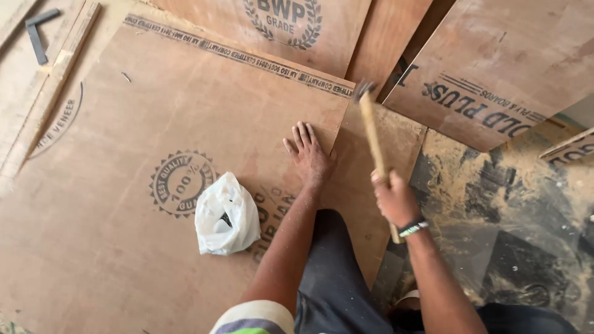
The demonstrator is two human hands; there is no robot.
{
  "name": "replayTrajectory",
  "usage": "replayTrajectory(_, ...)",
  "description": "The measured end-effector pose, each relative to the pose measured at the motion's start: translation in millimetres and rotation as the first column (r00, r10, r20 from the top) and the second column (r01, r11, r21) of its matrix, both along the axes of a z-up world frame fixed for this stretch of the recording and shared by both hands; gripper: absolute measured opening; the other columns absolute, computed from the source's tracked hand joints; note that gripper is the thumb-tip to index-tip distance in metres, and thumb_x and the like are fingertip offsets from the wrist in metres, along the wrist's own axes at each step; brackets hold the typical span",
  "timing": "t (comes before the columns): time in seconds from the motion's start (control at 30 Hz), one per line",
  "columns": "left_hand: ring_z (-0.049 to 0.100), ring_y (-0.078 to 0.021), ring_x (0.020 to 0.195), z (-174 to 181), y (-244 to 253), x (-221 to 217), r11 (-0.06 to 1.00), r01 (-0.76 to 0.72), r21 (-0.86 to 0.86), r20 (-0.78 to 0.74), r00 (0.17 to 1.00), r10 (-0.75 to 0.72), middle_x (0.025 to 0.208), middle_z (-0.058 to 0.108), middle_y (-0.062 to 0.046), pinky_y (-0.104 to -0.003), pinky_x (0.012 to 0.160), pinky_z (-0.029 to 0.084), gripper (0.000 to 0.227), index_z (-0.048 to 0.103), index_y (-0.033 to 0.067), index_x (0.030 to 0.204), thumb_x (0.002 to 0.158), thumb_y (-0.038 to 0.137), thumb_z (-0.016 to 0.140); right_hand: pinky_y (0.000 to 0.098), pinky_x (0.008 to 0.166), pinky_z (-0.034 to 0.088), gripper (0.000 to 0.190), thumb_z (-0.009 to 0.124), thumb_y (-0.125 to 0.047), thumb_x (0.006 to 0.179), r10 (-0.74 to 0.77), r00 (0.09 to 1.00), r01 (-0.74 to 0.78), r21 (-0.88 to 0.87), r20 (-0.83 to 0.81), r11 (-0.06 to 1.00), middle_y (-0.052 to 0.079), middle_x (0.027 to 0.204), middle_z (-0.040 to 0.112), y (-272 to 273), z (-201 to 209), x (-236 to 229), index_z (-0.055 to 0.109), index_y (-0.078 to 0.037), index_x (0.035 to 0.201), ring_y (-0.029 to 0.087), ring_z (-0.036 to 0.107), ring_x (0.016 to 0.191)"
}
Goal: Hammering nails into plywood boards to assemble a furniture structure.
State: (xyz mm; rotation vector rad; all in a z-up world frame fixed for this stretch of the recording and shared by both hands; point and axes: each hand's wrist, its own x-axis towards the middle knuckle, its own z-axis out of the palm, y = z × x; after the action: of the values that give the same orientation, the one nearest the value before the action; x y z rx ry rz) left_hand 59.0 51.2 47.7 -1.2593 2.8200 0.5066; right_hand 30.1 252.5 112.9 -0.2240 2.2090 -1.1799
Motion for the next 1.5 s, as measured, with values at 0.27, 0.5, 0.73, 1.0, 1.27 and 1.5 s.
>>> replayTrajectory(0.27, 0.004, -0.0285, 0.157, -6, -3, -3, 0.998, 0.017, -0.064, 0.042, 0.999, -0.015, 0.17, 0.011, -0.015, -0.055, 0.125, -0.001, 0.109, 0.015, 0.0025, 0.161, 0.082, 0.057, 0.068, 0.0246, 0.052, 0.042, 0.044, 0.056, -0.034, 0.115, 0.341, 0.79, -0.216, 0.289, -0.509, 0.933, -0.001, 0.059, 0.055, 24, -153, -32, 0.066, -0.006, 0.083, 0.007, 0.055, 0.053)
replayTrajectory(0.5, 0.015, -0.0309, 0.158, -32, -11, -1, 0.99, -0.028, -0.141, -0.23, 0.973, -0.005, 0.168, 0.025, -0.018, -0.057, 0.127, 0.006, 0.099, 0.031, -0.0005, 0.158, 0.086, 0.058, 0.067, 0.027, 0.044, 0.042, 0.013, 0.054, -0.025, 0.097, -0.241, 0.91, 0.386, -0.481, 0.337, 0.787, -0.004, 0.074, 0.058, 49, -93, -28, 0.054, -0.015, 0.105, 0.009, 0.053, 0.053)
replayTrajectory(0.73, 0.048, -0.0338, 0.133, -18, -68, 27, 0.919, 0.362, -0.154, -0.393, 0.831, -0.393, 0.138, 0.055, -0.016, -0.054, 0.118, 0.028, 0.048, 0.057, 0.0054, 0.138, 0.095, 0.027, 0.055, 0.0272, 0.051, 0.045, 0.01, 0.064, -0.033, 0.093, 0.15, 0.607, 0.784, -0.556, 0.781, -0.276, -0.01, 0.075, 0.061, 49, -320, -2, 0.069, -0.025, 0.091, 0.006, 0.057, 0.057)
replayTrajectory(1.0, 0.05, -0.0349, 0.129, 7, -67, 20, 0.942, 0.319, -0.1, -0.477, 0.816, -0.327, 0.134, 0.057, -0.015, -0.051, 0.116, 0.031, 0.041, 0.061, 0.0075, 0.131, 0.093, 0.018, 0.054, 0.0192, 0.038, 0.033, 0.036, 0.059, -0.033, 0.101, 0.185, 0.547, 0.644, -0.552, 0.816, 0.53, -0.009, 0.069, 0.045, -4, -155, 33, 0.055, -0.009, 0.127, 0.002, 0.039, 0.048)
replayTrajectory(1.27, 0.048, -0.0333, 0.135, -5, -67, 24, 0.936, 0.315, -0.158, -0.436, 0.828, -0.352, 0.135, 0.056, -0.016, -0.051, 0.118, 0.029, 0.042, 0.058, 0.0061, 0.133, 0.093, 0.017, 0.054, 0.0253, 0.043, 0.043, 0.026, 0.051, -0.04, 0.106, -0.619, 0.417, 0.828, -0.559, 0.665, -0.043, -0.005, 0.064, 0.047, 28, -123, 13, 0.049, -0.014, 0.106, 0.008, 0.046, 0.048)
replayTrajectory(1.5, 0.05, -0.0341, 0.131, -10, -69, 26, 0.93, 0.32, -0.181, -0.469, 0.803, -0.368, 0.134, 0.056, -0.016, -0.051, 0.116, 0.032, 0.043, 0.06, 0.0067, 0.132, 0.091, 0.015, 0.054, 0.0177, 0.038, 0.036, 0.031, 0.054, -0.033, 0.104, 0.225, 0.666, 0.392, -0.59, 0.711, 0.705, -0.012, 0.067, 0.043, 31, -99, 40, 0.057, -0.01, 0.124, -0.001, 0.039, 0.047)
